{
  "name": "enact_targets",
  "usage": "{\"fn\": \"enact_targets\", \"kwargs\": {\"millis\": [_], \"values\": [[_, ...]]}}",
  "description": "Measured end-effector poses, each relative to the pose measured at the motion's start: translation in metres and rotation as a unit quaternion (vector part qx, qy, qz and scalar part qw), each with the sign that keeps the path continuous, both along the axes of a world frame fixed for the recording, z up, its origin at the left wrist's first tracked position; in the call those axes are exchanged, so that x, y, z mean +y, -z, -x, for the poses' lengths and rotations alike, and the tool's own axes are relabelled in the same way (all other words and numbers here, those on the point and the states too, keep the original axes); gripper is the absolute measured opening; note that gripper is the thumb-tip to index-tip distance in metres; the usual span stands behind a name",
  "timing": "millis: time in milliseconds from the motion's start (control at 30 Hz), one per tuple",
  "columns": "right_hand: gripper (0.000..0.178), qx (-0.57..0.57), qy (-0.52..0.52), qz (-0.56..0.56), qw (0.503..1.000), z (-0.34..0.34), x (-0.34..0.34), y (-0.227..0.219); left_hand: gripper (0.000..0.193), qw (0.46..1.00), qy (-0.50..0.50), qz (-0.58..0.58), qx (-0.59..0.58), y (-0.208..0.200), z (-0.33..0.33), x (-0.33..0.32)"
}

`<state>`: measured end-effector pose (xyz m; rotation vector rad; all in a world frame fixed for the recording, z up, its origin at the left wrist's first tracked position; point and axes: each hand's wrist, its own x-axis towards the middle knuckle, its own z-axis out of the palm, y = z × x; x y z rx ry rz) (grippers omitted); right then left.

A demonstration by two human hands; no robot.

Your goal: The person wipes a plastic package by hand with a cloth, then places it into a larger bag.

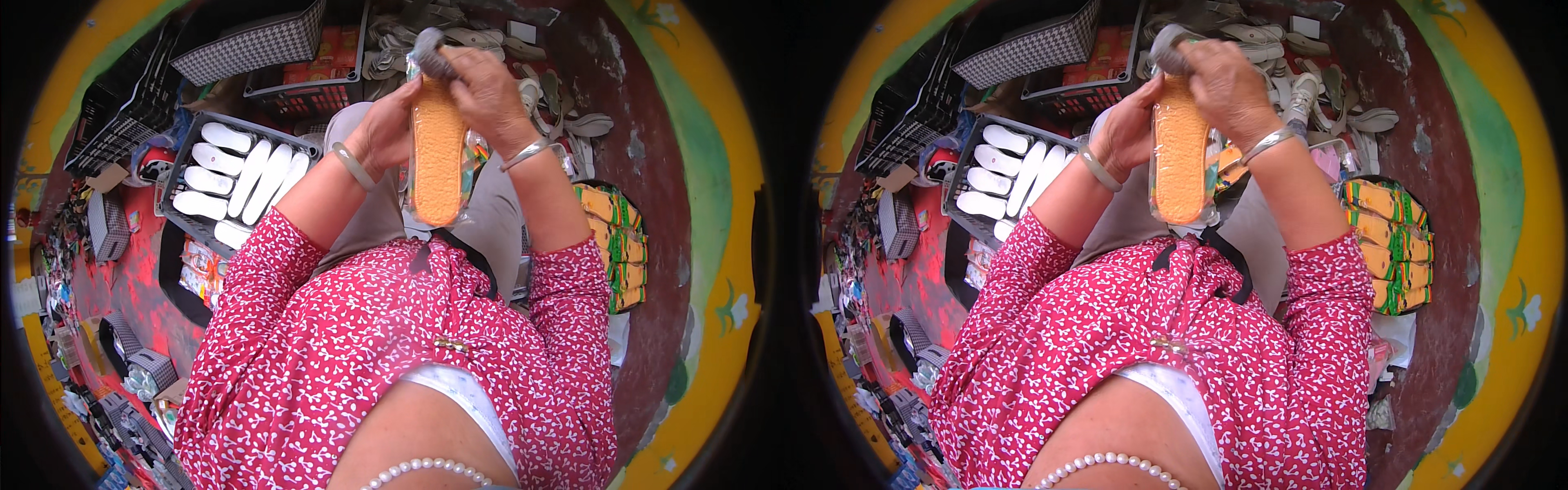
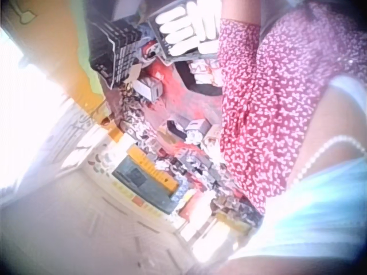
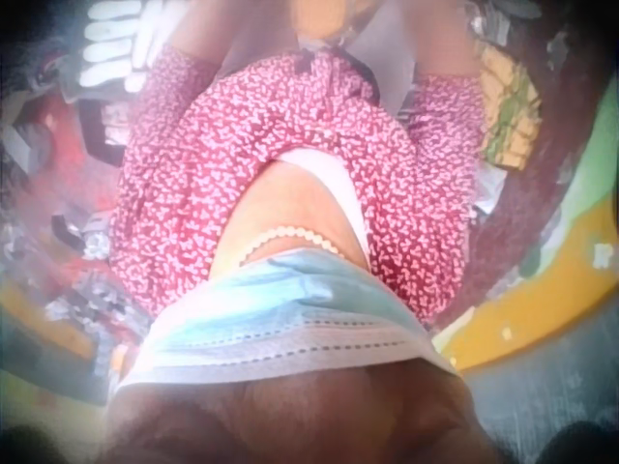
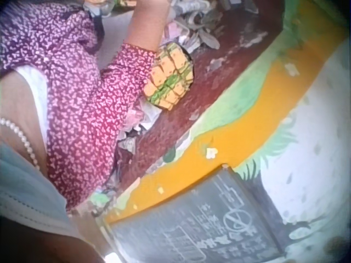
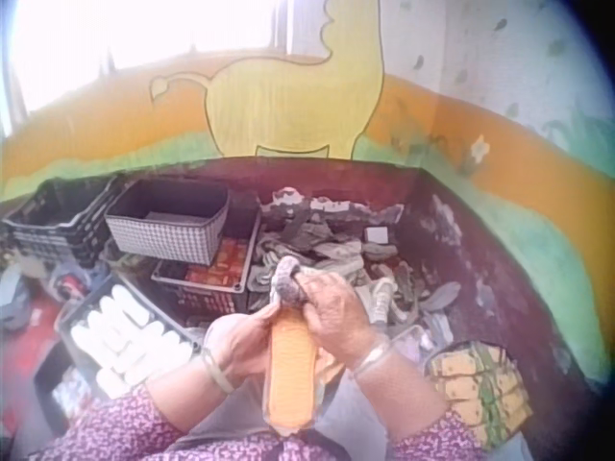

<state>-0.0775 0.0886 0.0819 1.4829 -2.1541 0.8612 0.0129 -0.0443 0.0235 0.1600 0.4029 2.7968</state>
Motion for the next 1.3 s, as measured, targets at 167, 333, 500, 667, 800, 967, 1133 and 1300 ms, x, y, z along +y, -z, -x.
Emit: {"fn": "enact_targets", "kwargs": {"millis": [167, 333, 500, 667, 800, 967, 1133, 1300], "values": [[0.033, -0.068, -0.036, -0.037, 0.996, -0.027, 0.000, 0.025, 0.048, 0.997, -0.040, -0.048, -0.037, 0.016, 0.004, -0.006], [0.031, -0.105, -0.084, -0.074, 0.988, -0.061, 0.012, 0.022, 0.049, 0.980, -0.148, 0.051, -0.121, 0.016, 0.000, -0.007], [0.030, -0.128, -0.085, -0.129, 0.980, -0.086, 0.027, 0.006, 0.053, 0.948, -0.219, 0.126, -0.196, 0.009, 0.001, 0.001], [0.030, -0.087, -0.117, -0.173, 0.974, -0.109, 0.047, 0.021, 0.055, 0.942, -0.285, 0.038, -0.173, 0.010, 0.006, -0.020], [0.034, -0.211, -0.133, -0.244, 0.937, -0.113, 0.057, 0.037, 0.054, 0.920, -0.365, 0.038, -0.135, 0.013, 0.008, -0.051], [0.020, -0.610, -0.073, -0.042, 0.788, -0.068, 0.081, 0.065, 0.050, 0.913, -0.407, 0.031, -0.031, 0.009, -0.013, -0.077], [0.026, -0.807, 0.007, 0.237, 0.541, -0.034, 0.091, 0.046, 0.048, 0.916, -0.399, 0.029, -0.010, -0.001, -0.033, -0.072], [0.043, -0.814, -0.141, 0.244, 0.508, -0.039, 0.081, 0.020, 0.053, 0.922, -0.374, 0.092, 0.039, -0.017, -0.040, -0.050]]}}
